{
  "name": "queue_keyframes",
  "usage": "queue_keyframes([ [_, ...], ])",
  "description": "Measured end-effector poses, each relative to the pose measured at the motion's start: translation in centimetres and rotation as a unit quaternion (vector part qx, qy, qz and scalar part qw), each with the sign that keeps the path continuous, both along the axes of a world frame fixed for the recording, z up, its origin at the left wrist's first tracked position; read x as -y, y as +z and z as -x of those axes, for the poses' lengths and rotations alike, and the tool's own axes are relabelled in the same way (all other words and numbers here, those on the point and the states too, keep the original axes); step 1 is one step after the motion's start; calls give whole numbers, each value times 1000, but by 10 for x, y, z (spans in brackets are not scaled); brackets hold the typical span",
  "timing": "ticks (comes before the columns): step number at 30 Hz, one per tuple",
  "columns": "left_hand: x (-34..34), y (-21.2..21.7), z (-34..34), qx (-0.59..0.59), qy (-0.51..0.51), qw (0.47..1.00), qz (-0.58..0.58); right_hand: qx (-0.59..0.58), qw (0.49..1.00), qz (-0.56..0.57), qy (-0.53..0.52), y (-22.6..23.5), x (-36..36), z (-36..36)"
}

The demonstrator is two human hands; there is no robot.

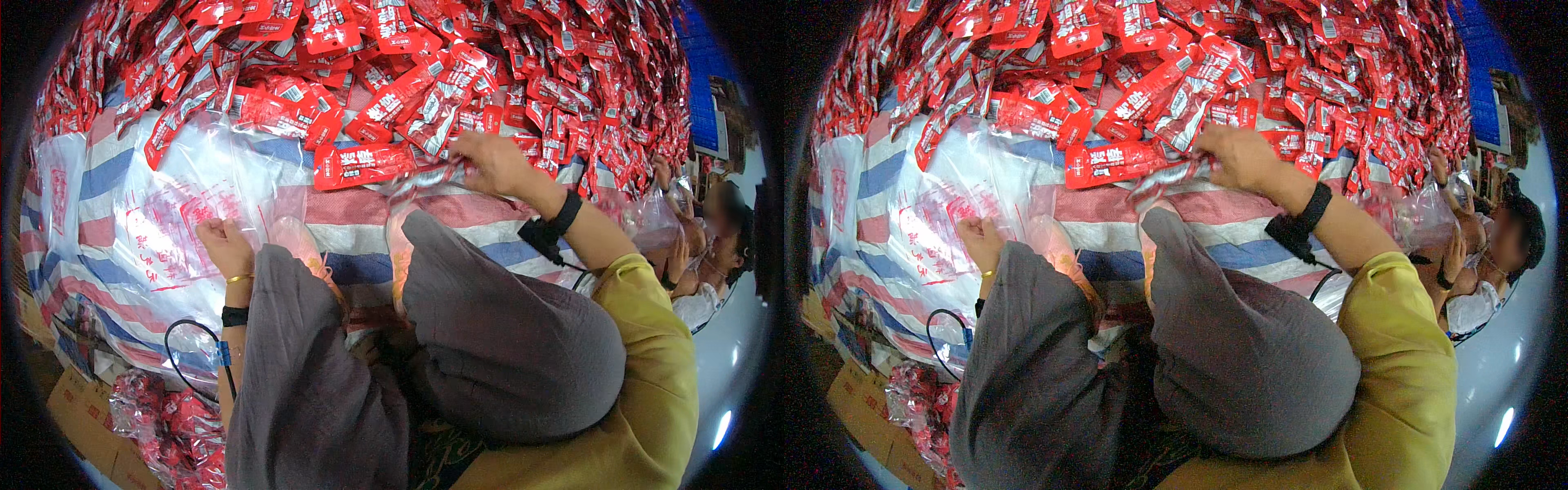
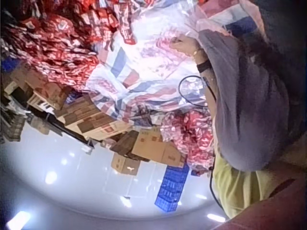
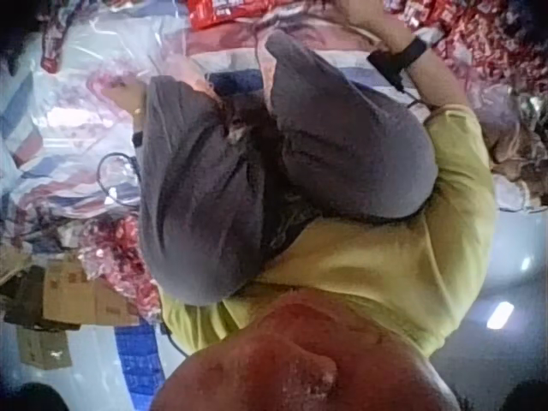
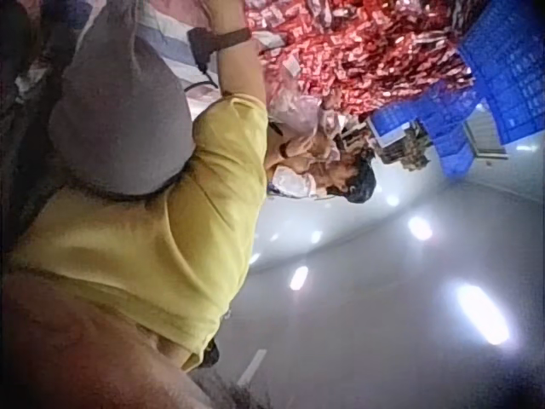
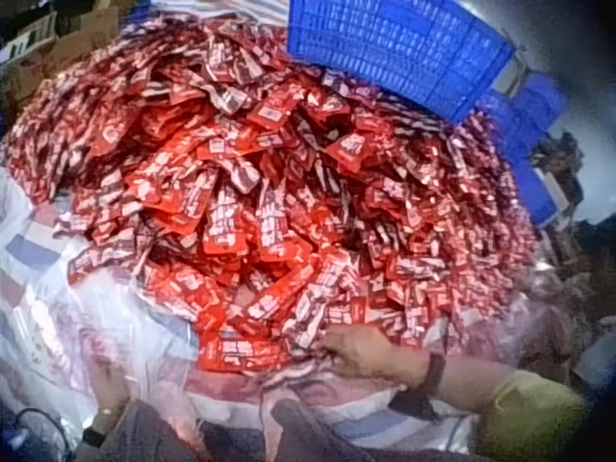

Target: The recorder sorts small red packets from a large pile into transparent plastic bags while sitting on the floor.

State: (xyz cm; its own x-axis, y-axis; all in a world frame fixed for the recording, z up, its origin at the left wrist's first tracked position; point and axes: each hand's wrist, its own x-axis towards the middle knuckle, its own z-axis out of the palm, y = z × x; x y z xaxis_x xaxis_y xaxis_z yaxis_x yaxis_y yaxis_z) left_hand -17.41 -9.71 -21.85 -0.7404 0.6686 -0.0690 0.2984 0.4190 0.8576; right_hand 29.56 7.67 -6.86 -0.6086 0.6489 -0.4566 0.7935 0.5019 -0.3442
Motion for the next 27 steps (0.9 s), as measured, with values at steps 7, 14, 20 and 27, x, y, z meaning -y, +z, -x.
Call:
queue_keyframes([
  [7,2,1,0,-68,-129,988,49,41,961,-207,180,-22,-81,12],
  [14,5,15,2,-162,-76,969,169,24,960,-193,204,-33,-49,9],
  [20,15,-1,15,-115,-43,992,-13,-158,973,-155,61,-13,2,46],
  [27,12,17,6,10,-86,995,-44,-145,983,23,-110,-74,26,102],
])
